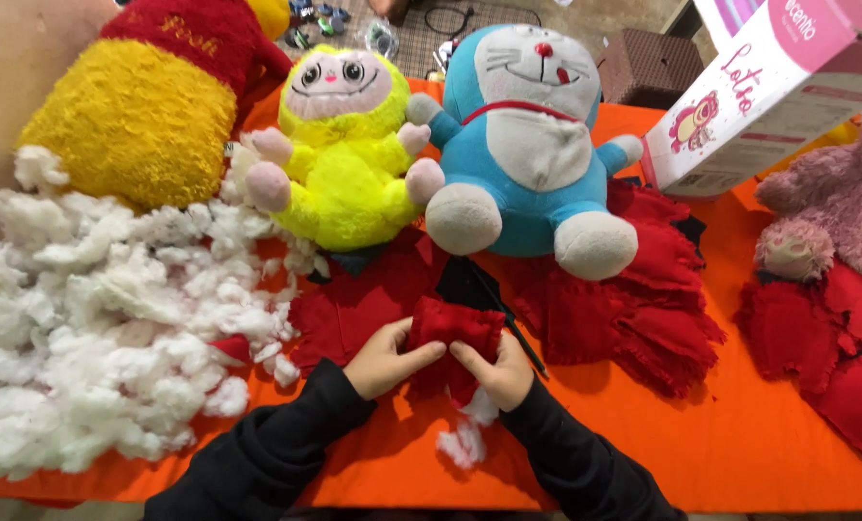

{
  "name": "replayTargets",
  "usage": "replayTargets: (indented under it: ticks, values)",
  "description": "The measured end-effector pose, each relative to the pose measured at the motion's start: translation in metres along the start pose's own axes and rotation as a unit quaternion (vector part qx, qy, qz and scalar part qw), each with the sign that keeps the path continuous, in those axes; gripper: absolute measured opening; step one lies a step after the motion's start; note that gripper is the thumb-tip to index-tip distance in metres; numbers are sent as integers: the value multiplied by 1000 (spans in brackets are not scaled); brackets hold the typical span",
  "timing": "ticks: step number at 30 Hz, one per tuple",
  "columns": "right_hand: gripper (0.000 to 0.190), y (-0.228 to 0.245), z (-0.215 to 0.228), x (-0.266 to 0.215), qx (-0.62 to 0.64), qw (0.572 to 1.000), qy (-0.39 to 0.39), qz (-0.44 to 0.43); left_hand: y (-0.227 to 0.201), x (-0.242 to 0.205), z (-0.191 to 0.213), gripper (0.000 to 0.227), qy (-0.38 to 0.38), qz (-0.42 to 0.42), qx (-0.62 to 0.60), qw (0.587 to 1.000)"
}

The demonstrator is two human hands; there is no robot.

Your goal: The person stuffs a small red fabric component with white synthetic fiberfill on a workspace with other plush toys.

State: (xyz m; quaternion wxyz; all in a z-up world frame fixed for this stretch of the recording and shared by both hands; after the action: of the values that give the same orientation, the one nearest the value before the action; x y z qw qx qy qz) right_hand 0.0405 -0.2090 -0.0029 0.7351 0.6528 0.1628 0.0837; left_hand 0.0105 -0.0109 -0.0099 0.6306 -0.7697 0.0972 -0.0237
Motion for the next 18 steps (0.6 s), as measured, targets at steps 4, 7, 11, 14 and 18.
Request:
replayTargets:
  ticks: [4, 7, 11, 14, 18]
  values:
    - [33, 5, -1, 3, -19, 999, -15, 25, -12, 3, 0, 28, -11, -10, 0, 1000]
    - [28, 0, -1, -5, 13, 1000, -3, 0, -8, -2, 1, 32, -21, 14, -23, 999]
    - [19, 7, -2, -4, 27, 999, 20, 28, -1, 6, 5, 22, -15, -2, -48, 999]
    - [17, -2, 2, -8, 29, 999, 25, 26, 8, 0, 5, 28, 15, -31, -71, 997]
    - [18, 6, -2, -11, 10, 997, 42, 65, 11, -3, 6, 34, 55, -47, -91, 993]
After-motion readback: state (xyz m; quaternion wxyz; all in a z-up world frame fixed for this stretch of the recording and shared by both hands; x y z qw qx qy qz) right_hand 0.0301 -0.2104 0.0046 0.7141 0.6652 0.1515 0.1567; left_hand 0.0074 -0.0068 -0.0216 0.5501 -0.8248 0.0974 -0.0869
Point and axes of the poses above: each hand's wrist, its own x-axis towards the middle knuckle, its own z-axis out of the back of the hand, y = z × x, the point moved 1 cm from there along x, towards the middle knuckle, and after that the axes turned 7 degrees about -z, right-handed, at the moved point
